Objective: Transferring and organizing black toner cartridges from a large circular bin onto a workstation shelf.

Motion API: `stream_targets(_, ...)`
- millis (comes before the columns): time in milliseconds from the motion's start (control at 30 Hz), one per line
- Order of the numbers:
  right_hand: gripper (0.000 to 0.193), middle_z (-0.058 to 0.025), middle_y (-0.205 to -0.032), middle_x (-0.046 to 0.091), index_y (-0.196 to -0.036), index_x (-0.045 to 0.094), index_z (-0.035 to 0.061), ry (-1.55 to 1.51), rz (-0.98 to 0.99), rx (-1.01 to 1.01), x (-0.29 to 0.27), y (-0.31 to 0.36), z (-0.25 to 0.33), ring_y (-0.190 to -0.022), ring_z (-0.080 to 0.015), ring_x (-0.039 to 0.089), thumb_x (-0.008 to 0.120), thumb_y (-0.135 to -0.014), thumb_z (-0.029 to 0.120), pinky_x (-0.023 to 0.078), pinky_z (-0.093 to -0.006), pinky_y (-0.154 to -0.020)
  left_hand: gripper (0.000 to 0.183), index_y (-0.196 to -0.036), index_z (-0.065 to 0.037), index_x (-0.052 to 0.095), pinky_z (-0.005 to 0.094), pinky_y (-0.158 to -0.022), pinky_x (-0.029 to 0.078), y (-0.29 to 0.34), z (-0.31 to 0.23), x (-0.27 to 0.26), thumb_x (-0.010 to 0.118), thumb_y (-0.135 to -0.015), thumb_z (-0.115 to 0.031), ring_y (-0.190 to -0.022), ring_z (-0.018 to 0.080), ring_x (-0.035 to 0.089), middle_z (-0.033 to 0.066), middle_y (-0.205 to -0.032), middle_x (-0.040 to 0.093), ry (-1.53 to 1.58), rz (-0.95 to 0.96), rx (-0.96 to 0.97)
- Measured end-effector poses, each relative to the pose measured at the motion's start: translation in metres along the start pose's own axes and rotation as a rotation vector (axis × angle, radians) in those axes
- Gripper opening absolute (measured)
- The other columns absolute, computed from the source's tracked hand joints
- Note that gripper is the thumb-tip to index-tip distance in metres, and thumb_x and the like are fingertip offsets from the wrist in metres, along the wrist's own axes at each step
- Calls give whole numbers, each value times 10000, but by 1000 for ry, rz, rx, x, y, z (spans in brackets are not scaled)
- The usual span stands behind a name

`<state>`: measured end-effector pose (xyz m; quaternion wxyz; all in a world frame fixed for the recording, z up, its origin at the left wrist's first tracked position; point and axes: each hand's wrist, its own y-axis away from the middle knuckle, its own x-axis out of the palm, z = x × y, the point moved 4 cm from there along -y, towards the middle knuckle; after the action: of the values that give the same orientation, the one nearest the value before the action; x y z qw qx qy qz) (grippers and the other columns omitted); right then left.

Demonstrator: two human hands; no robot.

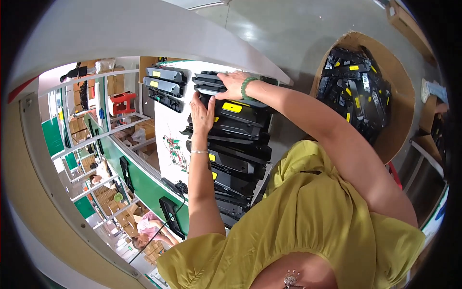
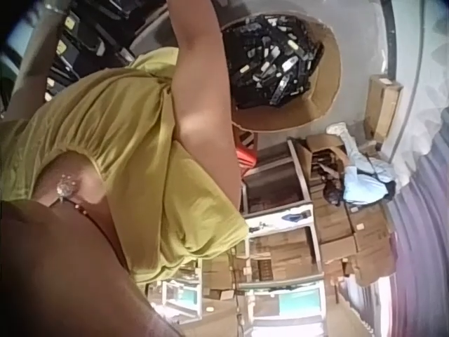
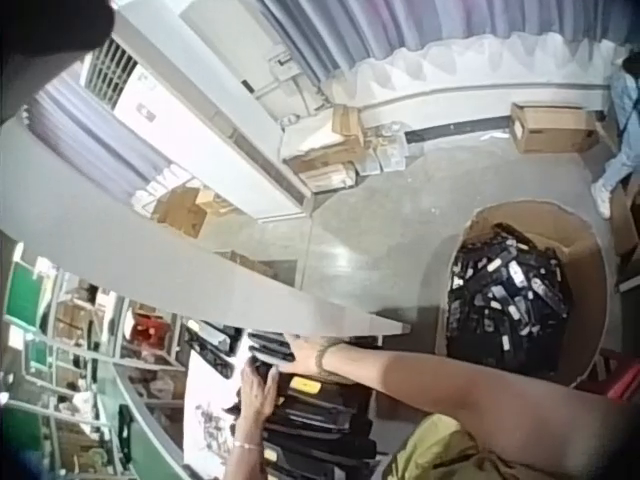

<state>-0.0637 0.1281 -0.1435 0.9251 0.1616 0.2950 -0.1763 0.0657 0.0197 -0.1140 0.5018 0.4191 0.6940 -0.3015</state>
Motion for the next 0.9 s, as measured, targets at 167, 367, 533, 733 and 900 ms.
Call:
stream_targets(167,887,-224,-1199,472,-1322,291,32,-24,80,3,-2,-6,0,-1120,-364,452,576,-671,563,357,-394,-954,576,-1254,16,331,413,-968,297,7,-12,1,512,-858,-362,-1158,365,365,242,-1244,387,-151,-97,28)
stream_targets(367,567,-171,-1149,502,-1188,438,-14,53,-293,-103,-12,17,16,-1042,-316,520,584,-753,320,440,-393,-861,554,-1264,40,318,425,-1024,210,-7,-54,-11,555,-851,-244,-1238,371,272,253,-1315,300,74,-132,264)
stream_targets(533,327,-103,-920,553,-1005,550,46,-134,-507,-372,-21,122,2,-868,-285,554,575,-729,221,461,-395,-745,323,-1150,-6,479,390,-948,330,-6,-112,-50,516,-868,-160,-1116,332,435,196,-1224,440,90,-79,323)
stream_targets(733,211,-116,-890,585,-920,593,95,168,-272,314,52,345,-233,-872,-276,566,525,-757,210,471,-376,-764,357,-1100,-39,528,367,-830,423,37,-303,10,612,-776,-165,-989,316,520,148,-1101,539,237,608,813)
stream_targets(900,292,-185,-994,595,-914,614,54,-53,37,1021,77,472,-322,-961,-316,561,517,-739,268,448,-405,-841,332,-1035,-50,557,377,-814,438,52,-393,149,563,-792,-277,-948,321,531,135,-1062,562,292,1069,1070)
